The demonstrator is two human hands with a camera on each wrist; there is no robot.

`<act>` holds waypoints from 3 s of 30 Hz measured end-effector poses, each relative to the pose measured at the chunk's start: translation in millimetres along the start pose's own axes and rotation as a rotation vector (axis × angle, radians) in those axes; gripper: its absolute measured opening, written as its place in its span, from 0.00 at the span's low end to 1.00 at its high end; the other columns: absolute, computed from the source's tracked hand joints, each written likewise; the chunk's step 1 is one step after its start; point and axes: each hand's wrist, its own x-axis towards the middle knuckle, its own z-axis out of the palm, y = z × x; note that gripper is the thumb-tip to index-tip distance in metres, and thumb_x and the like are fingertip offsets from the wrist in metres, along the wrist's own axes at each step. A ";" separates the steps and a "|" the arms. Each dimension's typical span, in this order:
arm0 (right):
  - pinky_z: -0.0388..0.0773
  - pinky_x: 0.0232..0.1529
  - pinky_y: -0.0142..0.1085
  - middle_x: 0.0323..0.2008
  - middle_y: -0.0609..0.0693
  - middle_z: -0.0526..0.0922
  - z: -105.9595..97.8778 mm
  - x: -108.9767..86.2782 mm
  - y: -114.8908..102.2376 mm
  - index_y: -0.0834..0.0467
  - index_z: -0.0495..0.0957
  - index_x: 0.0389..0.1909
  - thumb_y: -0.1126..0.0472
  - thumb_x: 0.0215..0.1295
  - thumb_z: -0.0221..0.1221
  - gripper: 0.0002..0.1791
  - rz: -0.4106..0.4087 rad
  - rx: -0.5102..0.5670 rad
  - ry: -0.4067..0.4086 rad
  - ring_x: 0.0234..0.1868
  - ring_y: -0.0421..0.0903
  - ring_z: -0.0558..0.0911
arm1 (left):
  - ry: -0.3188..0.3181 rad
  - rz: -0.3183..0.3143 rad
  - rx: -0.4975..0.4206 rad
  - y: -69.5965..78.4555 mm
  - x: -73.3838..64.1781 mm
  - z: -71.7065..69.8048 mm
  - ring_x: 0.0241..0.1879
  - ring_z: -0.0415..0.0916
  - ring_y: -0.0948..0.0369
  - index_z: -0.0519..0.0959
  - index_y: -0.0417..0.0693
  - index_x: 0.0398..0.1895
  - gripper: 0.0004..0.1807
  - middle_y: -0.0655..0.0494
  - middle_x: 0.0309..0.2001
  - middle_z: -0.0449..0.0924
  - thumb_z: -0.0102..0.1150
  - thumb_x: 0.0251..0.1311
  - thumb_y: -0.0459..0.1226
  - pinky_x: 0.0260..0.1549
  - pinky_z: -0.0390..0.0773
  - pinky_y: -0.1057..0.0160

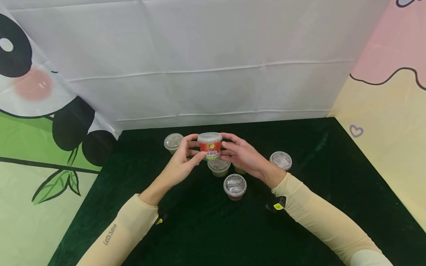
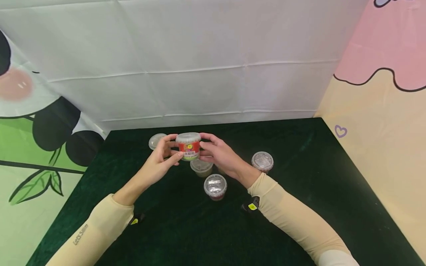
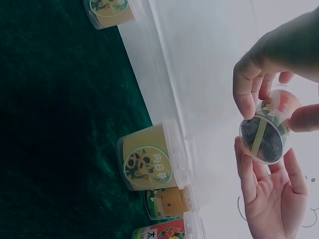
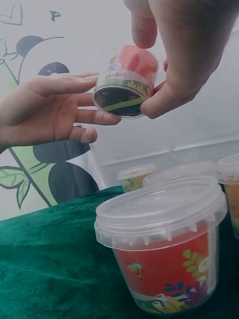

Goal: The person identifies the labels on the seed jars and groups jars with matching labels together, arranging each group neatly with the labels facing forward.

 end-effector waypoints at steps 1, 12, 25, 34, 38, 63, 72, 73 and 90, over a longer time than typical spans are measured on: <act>0.67 0.70 0.48 0.71 0.61 0.62 0.9 0.9 -0.1 0.54 0.52 0.79 0.55 0.83 0.44 0.29 0.004 0.003 0.006 0.70 0.59 0.68 | 0.000 0.001 0.003 -0.5 0.0 -0.5 0.57 0.74 0.47 0.51 0.47 0.77 0.33 0.42 0.65 0.64 0.54 0.76 0.40 0.50 0.82 0.51; 0.66 0.71 0.46 0.73 0.58 0.61 16.1 16.0 2.9 0.53 0.54 0.78 0.53 0.82 0.46 0.29 0.065 0.052 0.031 0.72 0.58 0.66 | 0.016 0.029 0.065 -17.4 -2.1 -18.0 0.59 0.74 0.44 0.53 0.47 0.76 0.32 0.41 0.66 0.66 0.54 0.76 0.38 0.54 0.80 0.44; 0.64 0.71 0.47 0.75 0.58 0.59 27.9 24.4 11.0 0.54 0.50 0.81 0.55 0.82 0.47 0.32 0.115 0.021 0.006 0.73 0.57 0.65 | 0.007 0.032 0.112 -39.2 -5.5 -40.3 0.58 0.75 0.42 0.59 0.48 0.74 0.29 0.41 0.65 0.68 0.56 0.74 0.36 0.55 0.79 0.43; 0.64 0.72 0.46 0.77 0.56 0.57 53.8 44.1 25.2 0.52 0.47 0.81 0.57 0.80 0.49 0.35 0.155 0.090 0.003 0.75 0.54 0.61 | 0.052 0.047 0.163 -54.9 -18.7 -55.9 0.58 0.76 0.42 0.58 0.43 0.73 0.30 0.39 0.62 0.70 0.57 0.73 0.33 0.50 0.82 0.44; 0.62 0.73 0.48 0.78 0.55 0.55 65.9 49.7 34.1 0.52 0.46 0.82 0.58 0.81 0.49 0.35 0.172 0.105 -0.021 0.76 0.54 0.59 | 0.073 0.021 0.195 -65.5 -27.9 -62.0 0.57 0.76 0.42 0.58 0.42 0.73 0.32 0.39 0.62 0.70 0.59 0.71 0.32 0.48 0.83 0.46; 0.61 0.73 0.51 0.79 0.55 0.55 113.9 79.6 81.7 0.55 0.44 0.82 0.60 0.77 0.53 0.40 0.308 0.120 -0.046 0.77 0.56 0.58 | 0.022 -0.193 0.223 -100.1 -67.9 -82.5 0.57 0.74 0.36 0.51 0.41 0.75 0.37 0.32 0.64 0.62 0.61 0.69 0.30 0.51 0.80 0.40; 0.62 0.72 0.51 0.78 0.56 0.56 120.6 84.5 85.2 0.55 0.45 0.82 0.60 0.74 0.56 0.42 0.330 0.118 -0.021 0.76 0.56 0.59 | 0.026 -0.252 0.237 -100.0 -70.7 -86.1 0.55 0.77 0.38 0.50 0.38 0.77 0.43 0.32 0.63 0.63 0.65 0.67 0.34 0.47 0.83 0.48; 0.61 0.73 0.51 0.78 0.56 0.56 120.7 84.4 84.7 0.55 0.45 0.82 0.60 0.74 0.56 0.42 0.327 0.118 -0.025 0.76 0.56 0.59 | 0.026 -0.248 0.236 -99.6 -70.9 -86.6 0.55 0.76 0.38 0.50 0.38 0.77 0.42 0.32 0.63 0.63 0.65 0.67 0.34 0.47 0.83 0.48; 0.68 0.68 0.52 0.74 0.54 0.65 125.8 88.6 95.4 0.53 0.57 0.79 0.53 0.79 0.51 0.32 0.392 -0.094 0.033 0.74 0.55 0.64 | -0.045 -0.213 0.153 -105.6 -73.5 -85.4 0.57 0.75 0.35 0.49 0.39 0.79 0.38 0.31 0.73 0.50 0.53 0.77 0.43 0.42 0.86 0.58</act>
